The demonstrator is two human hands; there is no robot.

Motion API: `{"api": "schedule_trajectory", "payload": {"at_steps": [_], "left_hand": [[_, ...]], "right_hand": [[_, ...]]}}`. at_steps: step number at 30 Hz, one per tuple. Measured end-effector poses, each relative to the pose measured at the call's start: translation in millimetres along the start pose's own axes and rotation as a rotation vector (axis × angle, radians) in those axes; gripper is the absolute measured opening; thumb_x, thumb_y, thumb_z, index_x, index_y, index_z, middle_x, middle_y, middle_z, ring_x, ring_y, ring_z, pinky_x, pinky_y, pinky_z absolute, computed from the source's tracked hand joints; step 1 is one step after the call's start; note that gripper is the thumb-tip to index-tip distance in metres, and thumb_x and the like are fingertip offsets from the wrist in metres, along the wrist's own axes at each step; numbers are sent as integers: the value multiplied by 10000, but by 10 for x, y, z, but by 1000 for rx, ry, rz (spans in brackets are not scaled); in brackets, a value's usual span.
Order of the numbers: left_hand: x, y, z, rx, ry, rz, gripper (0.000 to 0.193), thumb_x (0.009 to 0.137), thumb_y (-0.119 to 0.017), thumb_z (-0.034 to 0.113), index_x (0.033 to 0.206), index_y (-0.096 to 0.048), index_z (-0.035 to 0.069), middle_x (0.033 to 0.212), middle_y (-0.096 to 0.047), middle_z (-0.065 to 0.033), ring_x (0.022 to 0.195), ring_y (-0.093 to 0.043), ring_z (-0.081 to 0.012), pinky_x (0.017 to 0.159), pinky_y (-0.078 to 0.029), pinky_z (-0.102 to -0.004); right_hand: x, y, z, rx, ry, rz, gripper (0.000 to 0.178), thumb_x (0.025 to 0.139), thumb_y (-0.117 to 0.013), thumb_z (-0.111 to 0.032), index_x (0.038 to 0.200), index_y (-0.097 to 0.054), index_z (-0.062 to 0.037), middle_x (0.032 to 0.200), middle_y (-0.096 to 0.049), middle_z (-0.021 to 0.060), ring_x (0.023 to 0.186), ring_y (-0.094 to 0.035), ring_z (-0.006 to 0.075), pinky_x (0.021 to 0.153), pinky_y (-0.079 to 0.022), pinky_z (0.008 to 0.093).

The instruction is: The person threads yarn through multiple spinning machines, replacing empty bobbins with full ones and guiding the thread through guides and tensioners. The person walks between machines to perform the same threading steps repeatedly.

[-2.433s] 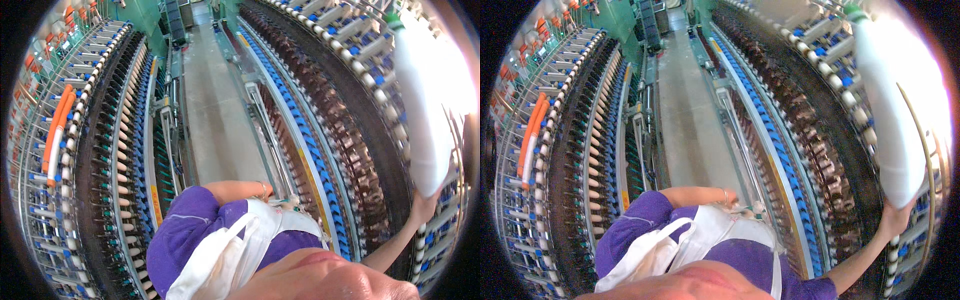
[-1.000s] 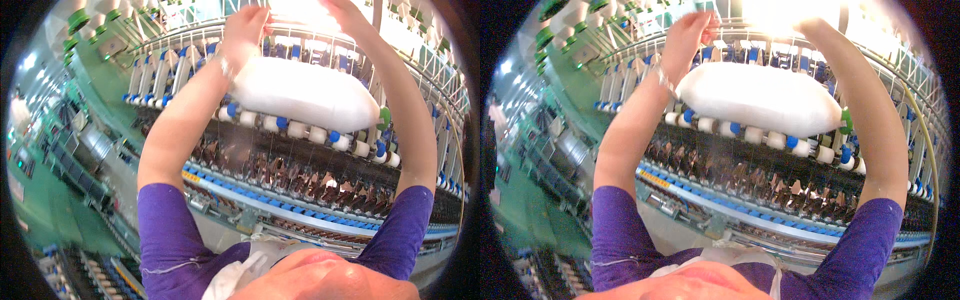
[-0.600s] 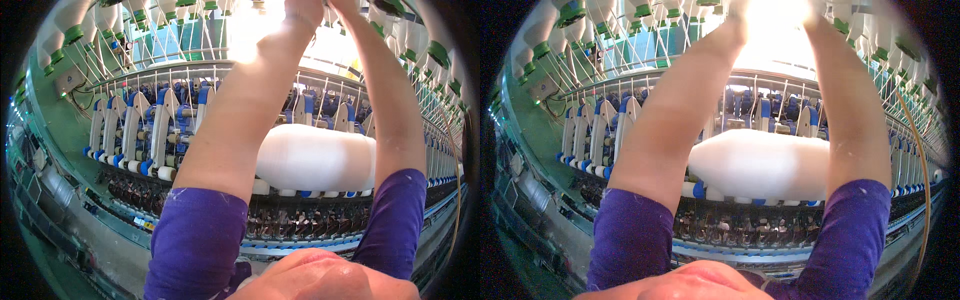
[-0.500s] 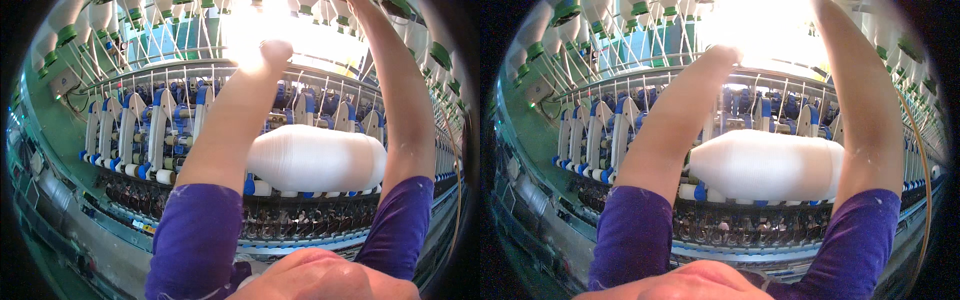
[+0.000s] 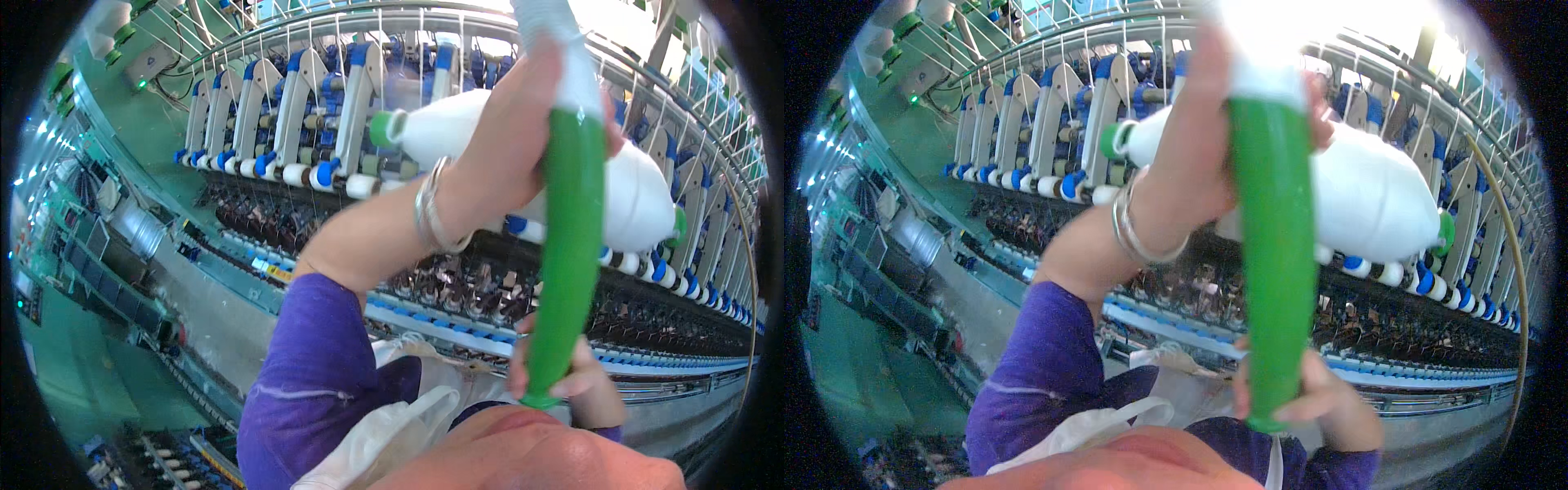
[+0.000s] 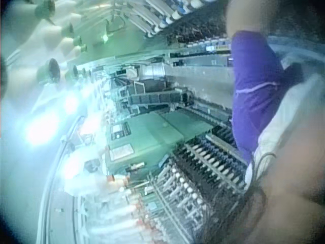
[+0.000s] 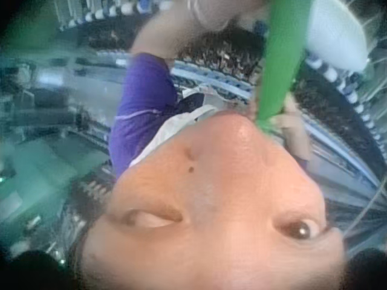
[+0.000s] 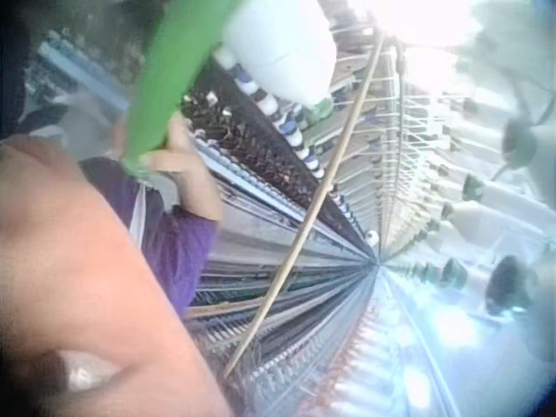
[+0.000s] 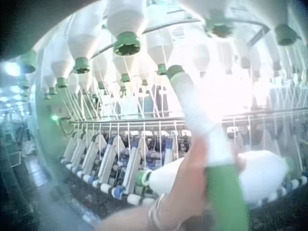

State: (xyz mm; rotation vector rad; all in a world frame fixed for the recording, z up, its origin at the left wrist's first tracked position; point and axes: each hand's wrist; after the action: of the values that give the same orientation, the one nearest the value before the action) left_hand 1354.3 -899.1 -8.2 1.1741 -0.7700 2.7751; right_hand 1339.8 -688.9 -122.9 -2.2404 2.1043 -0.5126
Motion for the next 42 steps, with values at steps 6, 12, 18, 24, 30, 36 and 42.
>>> {"api": "schedule_trajectory", "payload": {"at_steps": [6,12,18,24,30,36,42], "left_hand": [[-805,-315,-276,467,-88,177,677,878,-587,406,1357,-350,-10,1034,-559,-134,869,-598,-227,786,-509,-381],[-848,-442,-398,410,-198,280,746,903,-513,537,1402,-323,16,1043,-504,-136,836,-556,-223,797,-474,-371],[-968,-552,-372,385,-223,489,687,889,-572,492,1310,-405,-25,1037,-506,-149,791,-546,-236,788,-486,-365],[-1167,-402,-190,327,-188,565,701,884,-514,602,1226,-444,-6,905,-545,-129,761,-539,-251,736,-499,-389],[-1609,-160,59,84,-120,529,772,774,-620,660,1155,-505,-1,890,-565,-109,773,-564,-226,738,-515,-362],[-2320,167,425,278,-157,784,398,917,-558,473,1062,-535,103,830,-597,-81,720,-581,-219,721,-530,-365],[-3200,386,801,527,-177,1213,277,942,-568,345,1011,-526,81,828,-593,-77,773,-620,-232,704,-549,-383]], "right_hand": [[-573,41,735,-418,-85,289,499,689,-748,-112,1124,-518,-28,869,-627,36,751,-592,139,722,-496,302],[-928,381,776,-932,51,523,545,675,-751,-169,1141,-516,-16,887,-648,173,817,-652,287,761,-524,389],[-1115,541,921,-1155,74,522,589,732,-745,-234,1195,-480,13,977,-662,142,811,-666,270,737,-526,379],[-1161,630,1179,-590,-178,54,474,742,-736,-195,1110,-506,-4,897,-667,130,749,-671,278,654,-533,397],[-1208,555,1583,94,-434,-517,577,677,-742,-227,1161,-513,-11,955,-651,212,823,-655,356,756,-516,418],[-1192,195,1996,-754,-381,-16,680,637,-750,-284,1208,-511,-4,932,-662,209,840,-662,344,795,-513,410],[-937,-392,2194,-1056,-401,156,642,635,-727,-263,1199,-526,-30,856,-669,221,823,-658,396,737,-528,448]]}}
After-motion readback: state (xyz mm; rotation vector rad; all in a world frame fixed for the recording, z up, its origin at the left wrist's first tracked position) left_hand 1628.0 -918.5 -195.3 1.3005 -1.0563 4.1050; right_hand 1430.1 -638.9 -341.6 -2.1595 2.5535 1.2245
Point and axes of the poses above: each hand's wrist, its own x-axis towards the middle knuckle, its own y-axis out of the back of the hand, z = x × y
